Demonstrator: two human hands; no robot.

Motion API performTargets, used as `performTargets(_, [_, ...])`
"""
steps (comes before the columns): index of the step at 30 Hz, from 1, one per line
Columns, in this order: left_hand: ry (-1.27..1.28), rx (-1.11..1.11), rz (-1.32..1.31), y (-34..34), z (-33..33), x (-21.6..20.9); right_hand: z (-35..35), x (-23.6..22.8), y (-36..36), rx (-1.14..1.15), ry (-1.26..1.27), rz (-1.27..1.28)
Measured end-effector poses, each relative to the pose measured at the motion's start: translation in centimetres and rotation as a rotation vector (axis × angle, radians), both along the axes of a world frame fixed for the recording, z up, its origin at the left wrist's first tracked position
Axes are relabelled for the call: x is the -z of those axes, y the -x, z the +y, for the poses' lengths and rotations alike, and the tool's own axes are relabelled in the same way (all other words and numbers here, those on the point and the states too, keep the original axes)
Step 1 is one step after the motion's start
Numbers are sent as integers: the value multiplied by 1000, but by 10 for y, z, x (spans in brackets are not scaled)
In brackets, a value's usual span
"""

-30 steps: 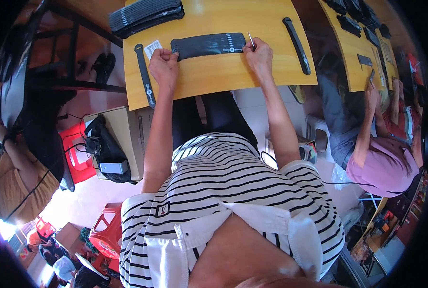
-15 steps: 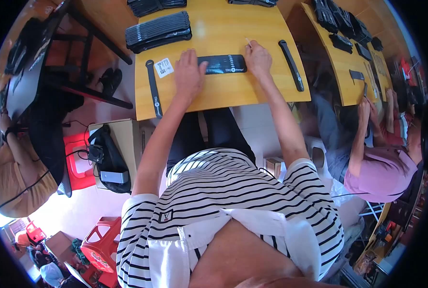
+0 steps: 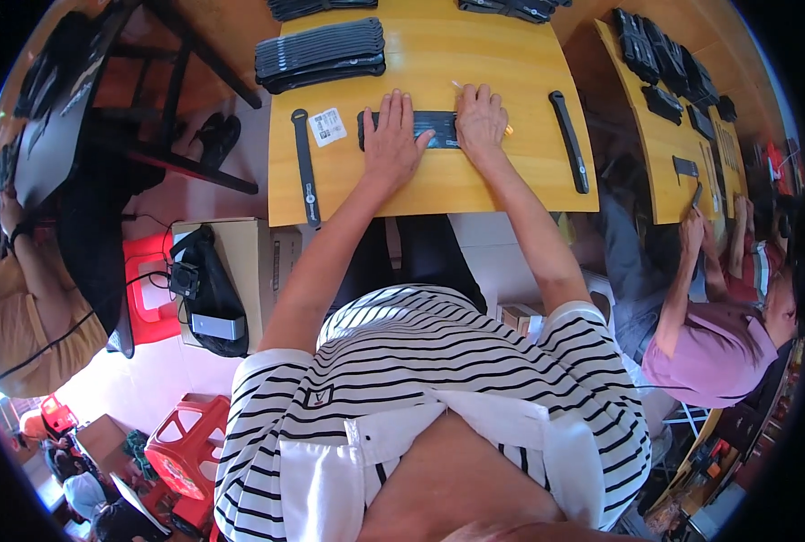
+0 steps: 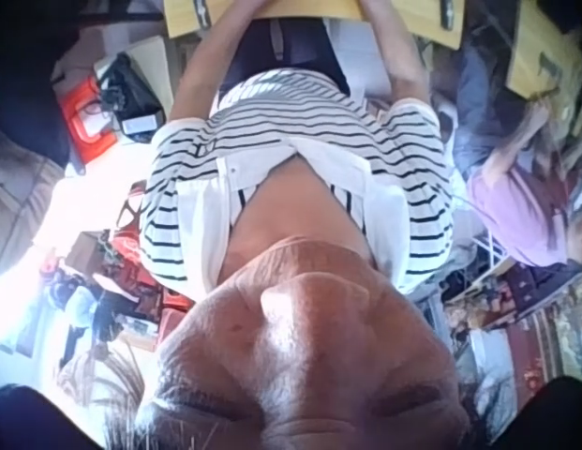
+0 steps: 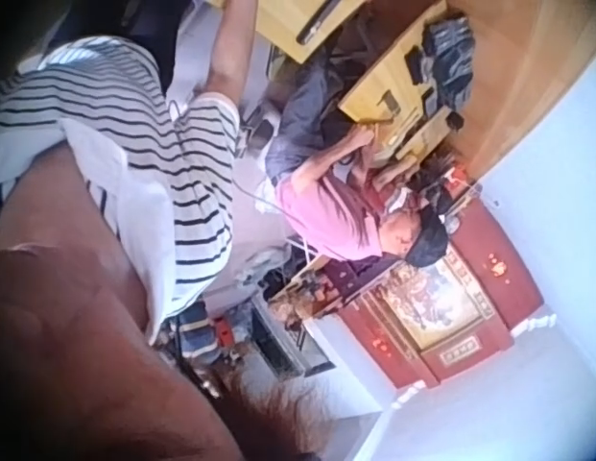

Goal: Assembling leather watch straps by inserting components and using a small tool for precision alignment.

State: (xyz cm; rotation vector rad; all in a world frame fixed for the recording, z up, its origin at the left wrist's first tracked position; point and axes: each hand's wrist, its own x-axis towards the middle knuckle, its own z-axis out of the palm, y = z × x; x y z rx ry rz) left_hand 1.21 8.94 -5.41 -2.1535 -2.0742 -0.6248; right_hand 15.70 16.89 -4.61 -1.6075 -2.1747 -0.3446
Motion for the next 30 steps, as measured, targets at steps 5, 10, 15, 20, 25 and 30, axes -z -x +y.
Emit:
performTargets(5, [26,-1,-30,4,1,6,5,1,-2,-2,76,54])
performTargets(10, [23,-16,-4,3,0,4,11,-10,5,33,187,181])
performTargets(15, [11,-16,10,4,0,1,-3,-1,22,4,25,69])
performTargets(20, [2,73,-77,13,-8,3,-4,-3,19,-13,25,55])
performTargets(25, [36,-37,-112,37,-28,-2,-3,-3,21,-6,8,32])
performTargets(30, [44,-206,-46,58,-78,-29,-2,1,20,-15,-2,56])
